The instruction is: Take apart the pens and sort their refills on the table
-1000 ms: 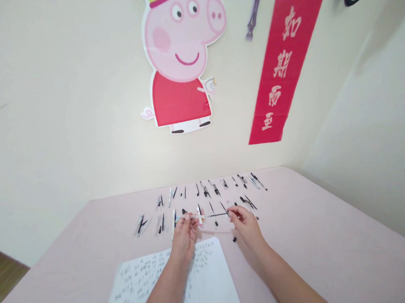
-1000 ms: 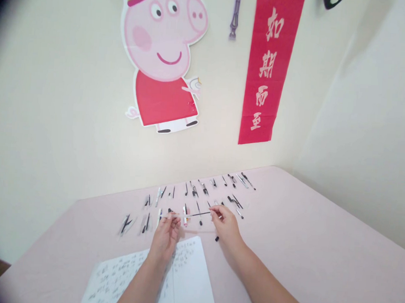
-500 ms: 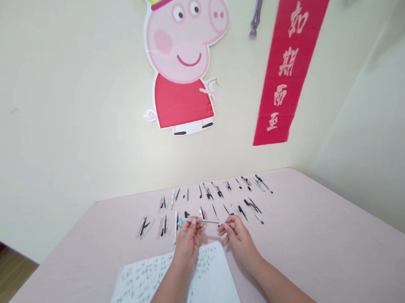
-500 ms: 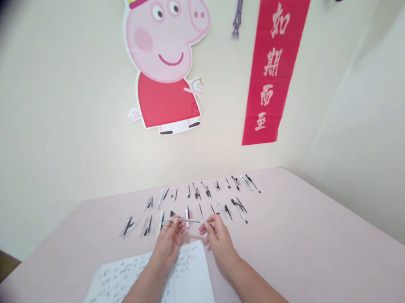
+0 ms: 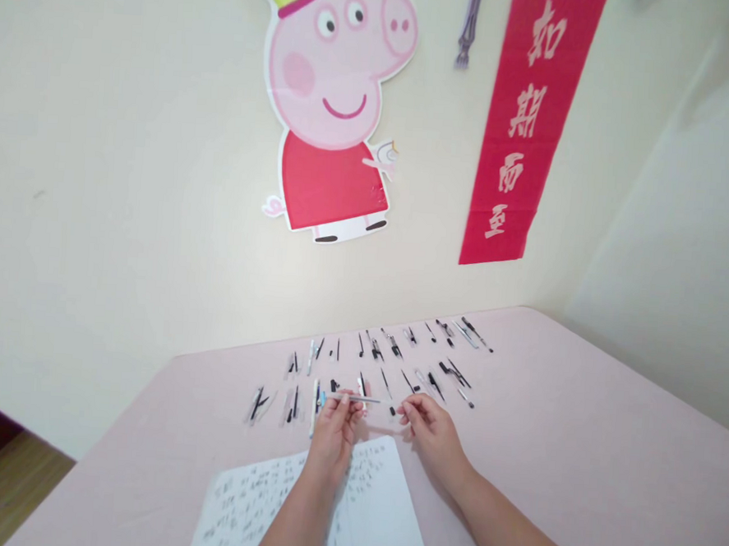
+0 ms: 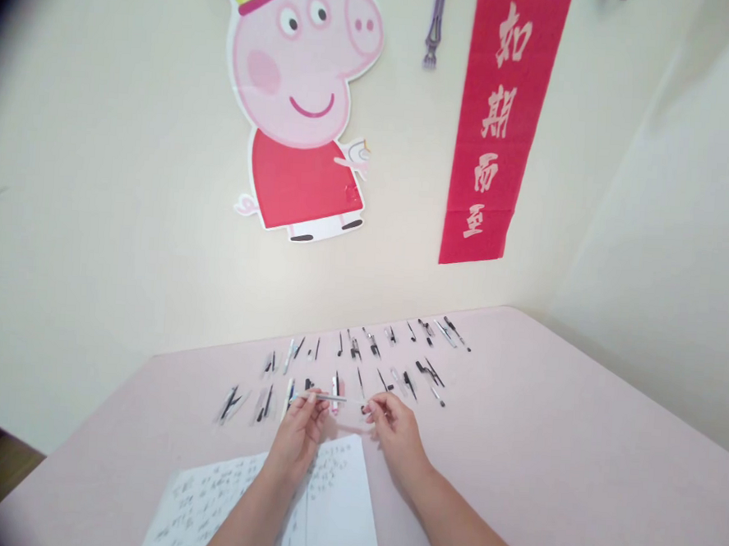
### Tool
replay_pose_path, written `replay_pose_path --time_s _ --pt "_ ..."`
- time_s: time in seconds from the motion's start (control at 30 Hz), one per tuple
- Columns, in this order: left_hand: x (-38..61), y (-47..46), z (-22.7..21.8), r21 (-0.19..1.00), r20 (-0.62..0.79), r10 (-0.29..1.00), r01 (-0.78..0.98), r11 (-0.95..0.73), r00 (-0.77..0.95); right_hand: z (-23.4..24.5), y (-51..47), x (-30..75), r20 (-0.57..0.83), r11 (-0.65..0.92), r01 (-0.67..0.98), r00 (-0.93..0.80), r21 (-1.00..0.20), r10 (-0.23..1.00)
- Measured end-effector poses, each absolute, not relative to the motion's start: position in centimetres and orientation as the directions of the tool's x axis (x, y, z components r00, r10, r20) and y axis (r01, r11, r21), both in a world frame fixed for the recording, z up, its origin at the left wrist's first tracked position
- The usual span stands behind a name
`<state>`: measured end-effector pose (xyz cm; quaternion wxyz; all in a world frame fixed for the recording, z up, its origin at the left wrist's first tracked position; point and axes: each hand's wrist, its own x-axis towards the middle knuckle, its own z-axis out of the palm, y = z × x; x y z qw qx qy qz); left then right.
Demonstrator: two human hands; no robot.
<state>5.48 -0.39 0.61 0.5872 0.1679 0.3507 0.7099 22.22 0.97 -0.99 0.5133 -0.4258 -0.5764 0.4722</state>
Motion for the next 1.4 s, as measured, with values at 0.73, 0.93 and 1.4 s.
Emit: replay_pose_path --time_s 0.73,0.93,1.4 --pt "5.6 -0.9 0.5 0.709 -0.173 0.963 -0.705 -0.025 -0.208 0.1 0.0 21.8 0.195 0.215 0.108 -0.176 -0.971 0.965" --pt "5.6 -0.8 0.3 0.718 -0.164 0.965 -0.695 -0.024 -0.203 -0.4 0.2 21.8 0.217 0.243 0.142 -0.178 -0.96 0.96" --pt "5.6 -1.0 0.1 0.721 -0.144 0.978 -0.693 -0.001 -0.151 -0.5 0.3 22.0 0.303 0.343 0.206 -0.203 -0.917 0.931"
